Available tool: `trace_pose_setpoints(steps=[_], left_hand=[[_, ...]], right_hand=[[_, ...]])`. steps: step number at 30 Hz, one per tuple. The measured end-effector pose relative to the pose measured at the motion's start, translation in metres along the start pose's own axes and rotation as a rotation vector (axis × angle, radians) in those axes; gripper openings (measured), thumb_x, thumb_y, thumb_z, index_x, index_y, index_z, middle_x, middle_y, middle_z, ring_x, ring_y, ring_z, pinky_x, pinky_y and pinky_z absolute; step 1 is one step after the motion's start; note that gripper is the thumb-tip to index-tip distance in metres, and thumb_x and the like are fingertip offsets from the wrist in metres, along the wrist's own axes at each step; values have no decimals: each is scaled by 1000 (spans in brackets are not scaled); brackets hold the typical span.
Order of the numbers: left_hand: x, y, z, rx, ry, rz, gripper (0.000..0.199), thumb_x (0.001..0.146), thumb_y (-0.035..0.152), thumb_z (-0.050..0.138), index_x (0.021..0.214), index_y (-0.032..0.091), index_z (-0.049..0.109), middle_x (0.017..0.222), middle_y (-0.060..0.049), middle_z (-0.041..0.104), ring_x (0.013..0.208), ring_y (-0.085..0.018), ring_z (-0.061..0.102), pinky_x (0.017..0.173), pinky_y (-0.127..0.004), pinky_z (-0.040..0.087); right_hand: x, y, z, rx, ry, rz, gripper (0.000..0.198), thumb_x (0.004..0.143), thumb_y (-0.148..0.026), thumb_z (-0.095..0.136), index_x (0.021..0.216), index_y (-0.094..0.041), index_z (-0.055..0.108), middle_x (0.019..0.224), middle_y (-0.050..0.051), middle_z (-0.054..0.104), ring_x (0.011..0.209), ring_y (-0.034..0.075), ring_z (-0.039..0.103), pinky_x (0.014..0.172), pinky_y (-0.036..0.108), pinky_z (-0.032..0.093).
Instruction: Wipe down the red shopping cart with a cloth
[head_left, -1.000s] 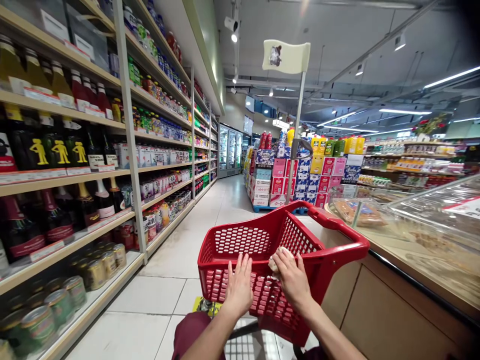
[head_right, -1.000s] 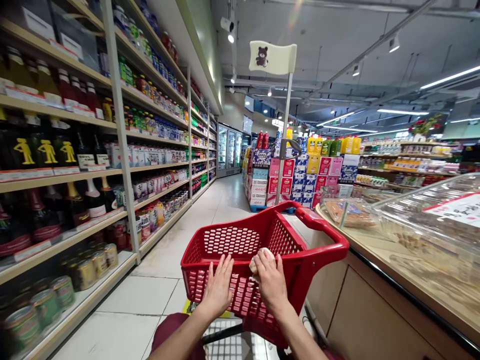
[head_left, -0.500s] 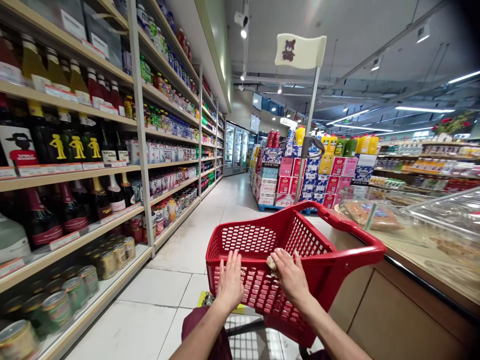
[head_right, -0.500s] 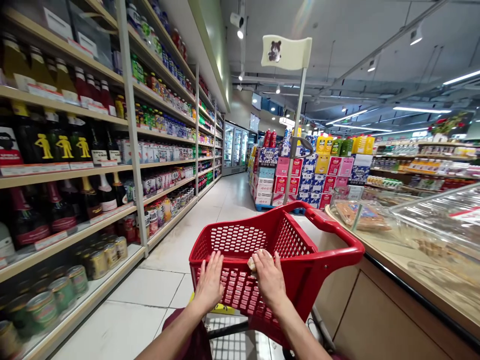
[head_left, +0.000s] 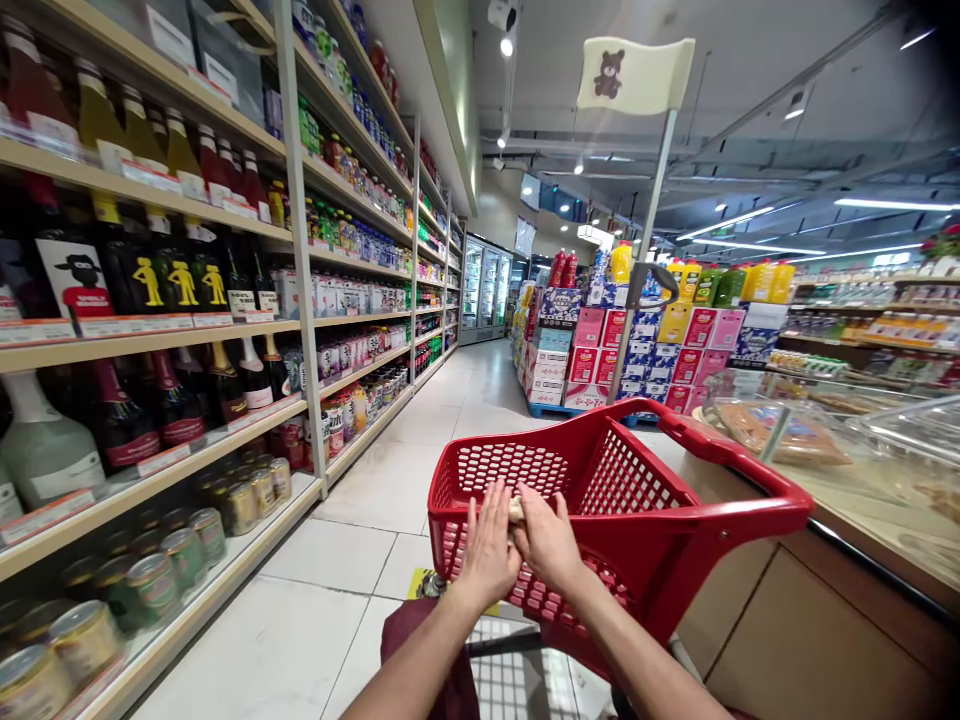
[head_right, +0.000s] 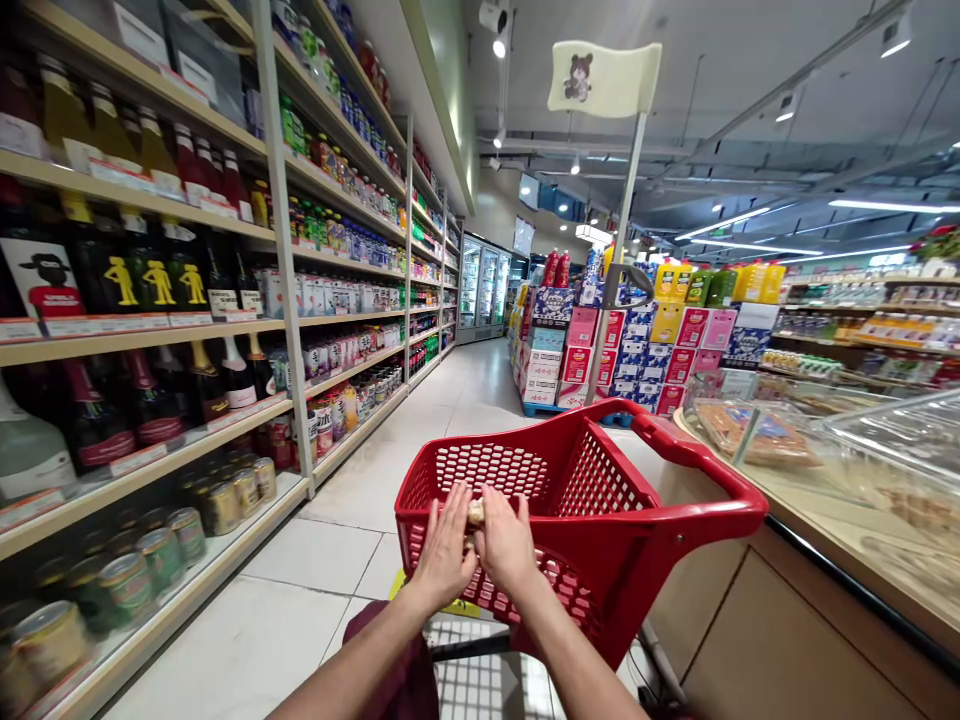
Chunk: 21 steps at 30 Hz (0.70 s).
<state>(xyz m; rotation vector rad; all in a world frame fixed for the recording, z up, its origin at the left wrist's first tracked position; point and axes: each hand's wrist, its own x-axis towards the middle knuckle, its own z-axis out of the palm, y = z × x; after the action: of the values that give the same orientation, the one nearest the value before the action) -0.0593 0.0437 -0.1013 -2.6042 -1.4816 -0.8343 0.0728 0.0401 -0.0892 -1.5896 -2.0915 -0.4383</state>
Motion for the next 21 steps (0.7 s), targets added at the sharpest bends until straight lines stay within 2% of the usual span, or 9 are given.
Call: trace_pose_setpoints(steps=[2,4,8,11,14,16,19,21], left_hand=[[6,8,2,-45,-46,105,76,66,15,42,136,14,13,145,-6,14,133,-19,7,108,-47,5],[13,15,8,-91,-68,161,69,70,18,43,135,18,19,144,-4,22,132,-18,14,108,-47,4],[24,21,19,-177,-23,83,48,78,22,42,126,22,37,131,-3,45,124,-17,34,108,-48,3],[18,3,14,-149,36,5,36,81,21,40,116,26,47,123,2,54,117,-16,43,108,-49,-3],[0,-33,-4,-22,143,-154,35,82,16,34,109,27,53,120,5,55,117,-16,44,109,-47,-2],[-10,-52,-13,35,190,-234,39,81,11,29,110,23,54,123,0,54,118,-20,44,108,-50,-2],[-10,-49,-7,60,211,-232,41,80,10,29,112,21,53,123,-4,53,117,-21,44,107,-52,2],[-4,-34,5,36,227,-135,39,79,10,33,111,23,53,121,-1,55,116,-19,45,108,-51,6]], right_hand=[[-9,18,-8,-38,-28,-17,52,76,-28,41,127,-15,39,130,12,44,122,26,35,100,53,15],[-23,40,-16,-93,-32,-19,48,75,-31,43,121,-18,46,129,11,45,123,27,34,99,56,14],[-40,62,-18,-171,70,24,36,79,-25,37,111,-19,54,124,9,51,119,24,40,100,54,14],[-43,65,-14,-178,132,27,34,81,-24,36,107,-20,56,119,8,55,116,24,43,99,54,14],[-45,71,-14,-172,167,26,32,82,-25,36,106,-20,57,117,8,56,115,23,44,100,52,16],[-47,72,-15,-173,178,10,33,83,-25,36,109,-19,56,116,7,57,116,23,43,101,50,16],[-49,68,-15,-192,195,15,33,83,-26,37,109,-18,56,113,7,59,114,24,44,101,50,15],[-48,66,-15,-204,199,15,32,83,-26,37,108,-18,57,112,7,60,112,23,46,101,51,15]])
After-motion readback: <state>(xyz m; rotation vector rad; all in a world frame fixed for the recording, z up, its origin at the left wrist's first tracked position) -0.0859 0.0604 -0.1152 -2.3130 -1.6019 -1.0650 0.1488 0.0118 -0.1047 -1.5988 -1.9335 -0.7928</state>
